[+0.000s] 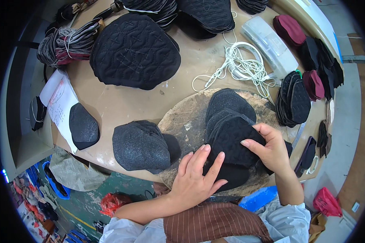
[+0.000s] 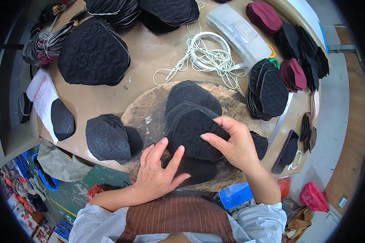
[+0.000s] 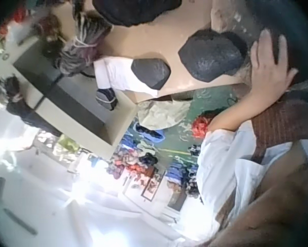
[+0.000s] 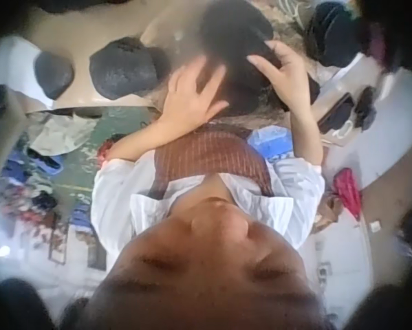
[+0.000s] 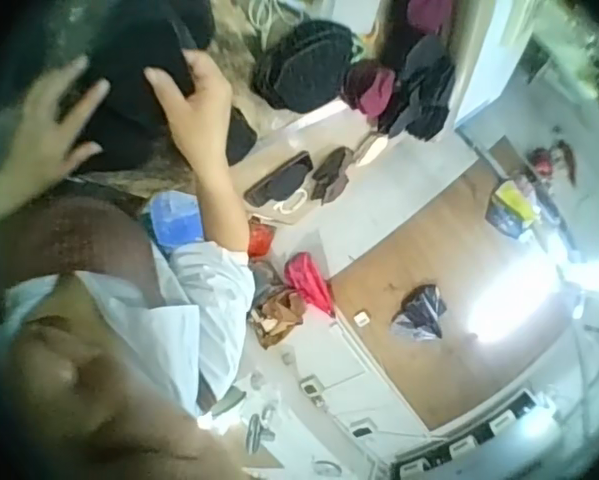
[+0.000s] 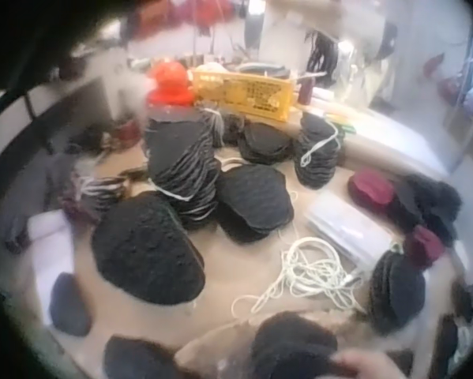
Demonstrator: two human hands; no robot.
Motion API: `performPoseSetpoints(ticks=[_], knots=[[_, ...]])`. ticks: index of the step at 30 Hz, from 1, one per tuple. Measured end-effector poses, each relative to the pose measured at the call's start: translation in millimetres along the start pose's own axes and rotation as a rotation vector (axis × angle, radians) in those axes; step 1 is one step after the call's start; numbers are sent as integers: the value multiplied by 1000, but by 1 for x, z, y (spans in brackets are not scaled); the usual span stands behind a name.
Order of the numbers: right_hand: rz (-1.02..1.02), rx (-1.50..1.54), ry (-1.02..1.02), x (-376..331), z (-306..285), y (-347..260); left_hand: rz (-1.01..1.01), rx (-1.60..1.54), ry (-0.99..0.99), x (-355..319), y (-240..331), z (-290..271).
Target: The person repeatedly picks up black textured fabric pieces from a table, aligns them, and stacks them into neat piles. The person handles the pieces one at a time, occasionally adjusting the stacks to keep them aligned.
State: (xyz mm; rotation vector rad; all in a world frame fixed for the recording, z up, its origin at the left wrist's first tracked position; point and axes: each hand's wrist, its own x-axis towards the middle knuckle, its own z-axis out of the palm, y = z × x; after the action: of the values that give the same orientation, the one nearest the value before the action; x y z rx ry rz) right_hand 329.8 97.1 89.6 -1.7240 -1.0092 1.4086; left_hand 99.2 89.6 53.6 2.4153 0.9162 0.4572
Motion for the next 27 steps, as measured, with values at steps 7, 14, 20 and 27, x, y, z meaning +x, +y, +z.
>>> performPoseSetpoints(ticks=[7, 14, 20, 27], knots=[[-3, -41, -26, 5, -2, 0, 20, 47, -42, 7, 2, -4], [-219, -455, 92, -8, 3, -11, 101, 25, -93, 44, 0, -14], [-195, -295, 311, -28, 2, 16, 65, 19, -76, 47, 9, -13], [-32, -382, 218, -17, -11, 0, -11, -86, -169, 82, 17, -31]])
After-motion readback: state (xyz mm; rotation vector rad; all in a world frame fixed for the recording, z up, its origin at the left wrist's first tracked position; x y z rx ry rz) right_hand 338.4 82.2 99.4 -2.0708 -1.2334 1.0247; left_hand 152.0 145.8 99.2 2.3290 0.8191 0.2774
